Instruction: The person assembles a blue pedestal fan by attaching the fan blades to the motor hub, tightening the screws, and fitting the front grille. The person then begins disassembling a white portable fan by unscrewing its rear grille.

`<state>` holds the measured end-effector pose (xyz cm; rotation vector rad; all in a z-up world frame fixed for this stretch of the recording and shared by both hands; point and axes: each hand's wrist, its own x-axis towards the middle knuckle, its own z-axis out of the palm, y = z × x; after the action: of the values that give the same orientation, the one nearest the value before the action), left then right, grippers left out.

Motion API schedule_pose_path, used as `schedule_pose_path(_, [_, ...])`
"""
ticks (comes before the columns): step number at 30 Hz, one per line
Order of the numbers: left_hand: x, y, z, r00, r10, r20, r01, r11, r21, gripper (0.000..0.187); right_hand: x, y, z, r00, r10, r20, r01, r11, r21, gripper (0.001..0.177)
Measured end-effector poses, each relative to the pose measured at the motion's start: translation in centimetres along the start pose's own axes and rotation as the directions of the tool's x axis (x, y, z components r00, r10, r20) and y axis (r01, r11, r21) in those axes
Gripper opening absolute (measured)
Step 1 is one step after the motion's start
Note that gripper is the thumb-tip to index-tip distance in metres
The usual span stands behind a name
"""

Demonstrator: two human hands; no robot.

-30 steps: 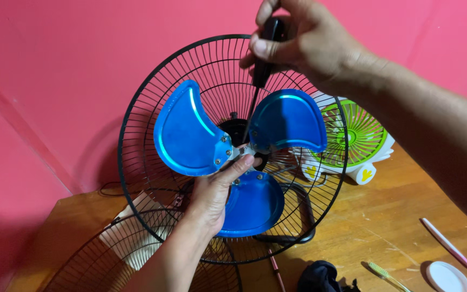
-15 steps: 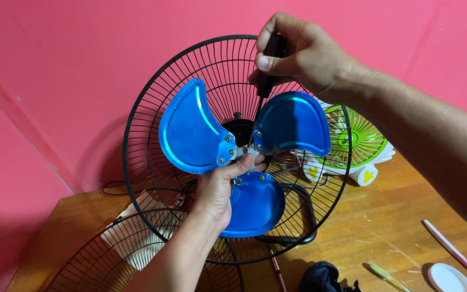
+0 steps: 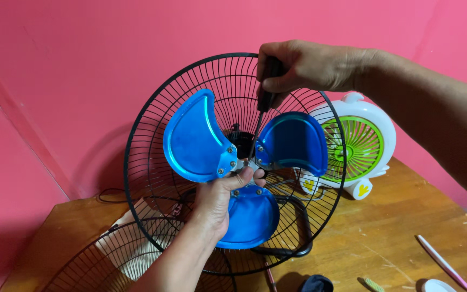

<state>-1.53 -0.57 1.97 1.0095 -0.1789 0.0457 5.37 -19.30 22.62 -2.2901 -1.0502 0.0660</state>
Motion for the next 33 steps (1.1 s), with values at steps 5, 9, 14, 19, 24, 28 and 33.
schedule_pose_path(5, [0.2,-0.3,-0.5,0.998,-0.058,-0.037,0.057,0.998,-0.018,0.030,1.4,-1.7,-0.4,0.954,0.300,-0.025,-0.299,0.933,-0.200,0.027])
schedule_pose_path(9, [0.7,-0.9,-1.0,0.990,0.116,-0.084,-0.107,0.989,0.106,0.031,2.3,-2.6,-0.2,0.920,0.386,-0.066,-0.377,0.827,-0.417,0.033])
schedule_pose_path(14, [0.8,-0.2,-0.2,0.998,-0.055,-0.007,0.055,0.998,-0.010,0.025,1.5,-1.0,-2.0,0.985,0.064,0.159,-0.049,0.994,-0.100,0.022])
schedule_pose_path(19, [0.2,-0.2,-0.5,1.000,0.023,0.003,-0.023,1.000,-0.012,0.027,1.3,-0.8,-0.5,0.991,0.134,0.014,-0.130,0.977,-0.166,0.018])
schedule_pose_path(24, [0.4,-0.6,-1.0,0.990,0.063,-0.126,-0.058,0.998,0.039,0.035,2.7,-3.5,0.4,0.923,0.371,-0.103,-0.385,0.894,-0.228,0.021])
schedule_pose_path(28, [0.4,-0.6,-1.1,0.992,0.046,-0.120,-0.039,0.997,0.065,0.035,3.5,-5.2,0.5,0.867,0.484,-0.119,-0.487,0.774,-0.404,0.043])
schedule_pose_path(33, [0.6,-0.4,-0.5,0.989,0.069,-0.128,-0.060,0.995,0.074,0.034,3.6,-4.2,-0.7,0.876,0.480,-0.044,-0.388,0.649,-0.655,0.046])
